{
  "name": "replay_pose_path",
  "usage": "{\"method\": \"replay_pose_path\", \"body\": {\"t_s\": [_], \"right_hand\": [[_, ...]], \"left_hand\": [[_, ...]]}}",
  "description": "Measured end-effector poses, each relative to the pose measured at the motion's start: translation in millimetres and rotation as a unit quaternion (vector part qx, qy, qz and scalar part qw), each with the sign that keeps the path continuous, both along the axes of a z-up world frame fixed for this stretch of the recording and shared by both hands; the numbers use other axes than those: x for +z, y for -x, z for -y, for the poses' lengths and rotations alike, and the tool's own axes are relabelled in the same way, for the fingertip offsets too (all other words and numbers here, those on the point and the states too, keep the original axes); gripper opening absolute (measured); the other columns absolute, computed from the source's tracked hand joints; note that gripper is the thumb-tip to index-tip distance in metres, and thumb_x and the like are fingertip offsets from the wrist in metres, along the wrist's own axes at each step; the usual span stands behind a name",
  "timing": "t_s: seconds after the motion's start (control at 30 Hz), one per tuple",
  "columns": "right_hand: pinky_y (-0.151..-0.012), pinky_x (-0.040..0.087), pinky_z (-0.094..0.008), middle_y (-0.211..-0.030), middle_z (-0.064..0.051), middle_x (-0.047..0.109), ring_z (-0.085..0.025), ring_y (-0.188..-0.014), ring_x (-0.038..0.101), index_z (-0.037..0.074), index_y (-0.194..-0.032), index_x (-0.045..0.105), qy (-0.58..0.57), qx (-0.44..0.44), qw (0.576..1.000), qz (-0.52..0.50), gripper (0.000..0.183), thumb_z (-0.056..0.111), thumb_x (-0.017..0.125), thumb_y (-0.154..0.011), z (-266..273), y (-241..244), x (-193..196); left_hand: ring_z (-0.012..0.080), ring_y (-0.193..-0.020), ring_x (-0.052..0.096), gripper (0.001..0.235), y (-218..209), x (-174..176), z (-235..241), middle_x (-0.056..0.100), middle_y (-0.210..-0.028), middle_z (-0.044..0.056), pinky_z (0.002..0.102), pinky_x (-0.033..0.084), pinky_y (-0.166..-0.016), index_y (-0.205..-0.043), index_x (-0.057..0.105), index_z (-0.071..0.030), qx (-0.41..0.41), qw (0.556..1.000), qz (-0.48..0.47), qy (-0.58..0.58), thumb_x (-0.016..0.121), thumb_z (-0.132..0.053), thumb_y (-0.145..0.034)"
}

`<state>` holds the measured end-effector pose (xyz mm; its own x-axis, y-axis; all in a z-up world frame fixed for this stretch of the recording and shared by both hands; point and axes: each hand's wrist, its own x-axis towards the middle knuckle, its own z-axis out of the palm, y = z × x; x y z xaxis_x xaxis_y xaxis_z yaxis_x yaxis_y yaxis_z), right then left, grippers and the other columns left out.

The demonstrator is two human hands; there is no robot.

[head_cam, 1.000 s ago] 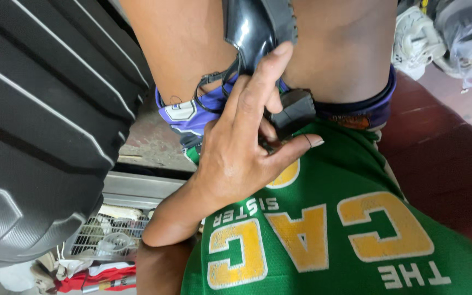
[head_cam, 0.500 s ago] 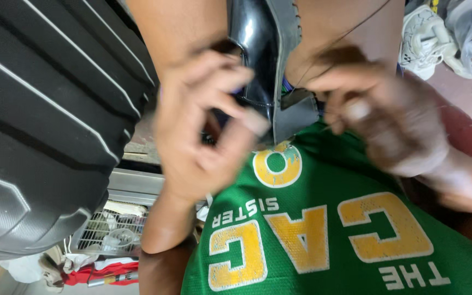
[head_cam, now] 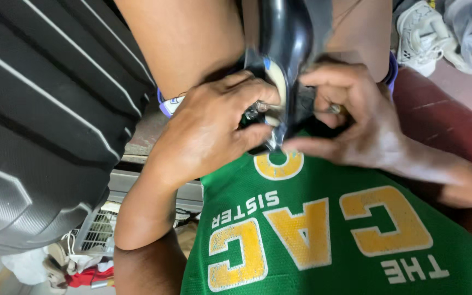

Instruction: The person is sewing a black high-heeled shoe using a needle and thread. They repeatedly pass the needle through the shoe's upper part and pull the thread tight to secure the stitches.

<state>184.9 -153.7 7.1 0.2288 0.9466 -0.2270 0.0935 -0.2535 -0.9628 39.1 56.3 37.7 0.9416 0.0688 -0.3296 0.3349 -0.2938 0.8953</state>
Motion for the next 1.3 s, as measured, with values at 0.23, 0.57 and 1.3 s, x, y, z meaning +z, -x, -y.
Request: {"method": "replay_pose_path", "body": {"t_s": [0.23,0.57,1.3], "right_hand": [[-0.053,0.034,-0.020,-0.072,0.004,0.052,-0.004,-0.060,0.043,0.001,-0.134,0.046,0.055,0.014,0.998,0.027,0.072,0.017,0.093,-0.083,-8,5,-3],[-0.050,0.030,-0.020,-0.069,0.006,0.050,-0.001,-0.057,0.042,0.002,-0.135,0.044,0.056,0.049,0.997,0.008,0.075,0.015,0.094,-0.081,-11,1,0],[-0.048,0.027,-0.017,-0.069,0.004,0.046,-0.001,-0.054,0.039,0.001,-0.133,0.043,0.114,0.015,0.992,0.049,0.076,0.008,0.095,-0.079,-14,7,4]], "left_hand": [[0.0336,-0.105,0.068,0.024,19,-13,3,0.068,-0.111,0.013,0.041,0.055,-0.090,-0.116,0.066,-0.006,0.072,0.997,0.029,-0.009,0.071,0.002,-0.094],[0.0328,-0.085,0.069,0.020,25,-15,-7,0.068,-0.098,0.013,0.041,0.052,-0.074,-0.105,0.067,-0.004,-0.016,0.997,0.003,0.082,0.071,-0.004,-0.086],[0.0128,-0.062,0.047,0.047,92,-29,-47,0.043,-0.068,0.005,0.028,0.033,-0.057,-0.077,0.044,-0.003,0.267,0.948,0.026,-0.173,0.072,-0.013,-0.114]]}}
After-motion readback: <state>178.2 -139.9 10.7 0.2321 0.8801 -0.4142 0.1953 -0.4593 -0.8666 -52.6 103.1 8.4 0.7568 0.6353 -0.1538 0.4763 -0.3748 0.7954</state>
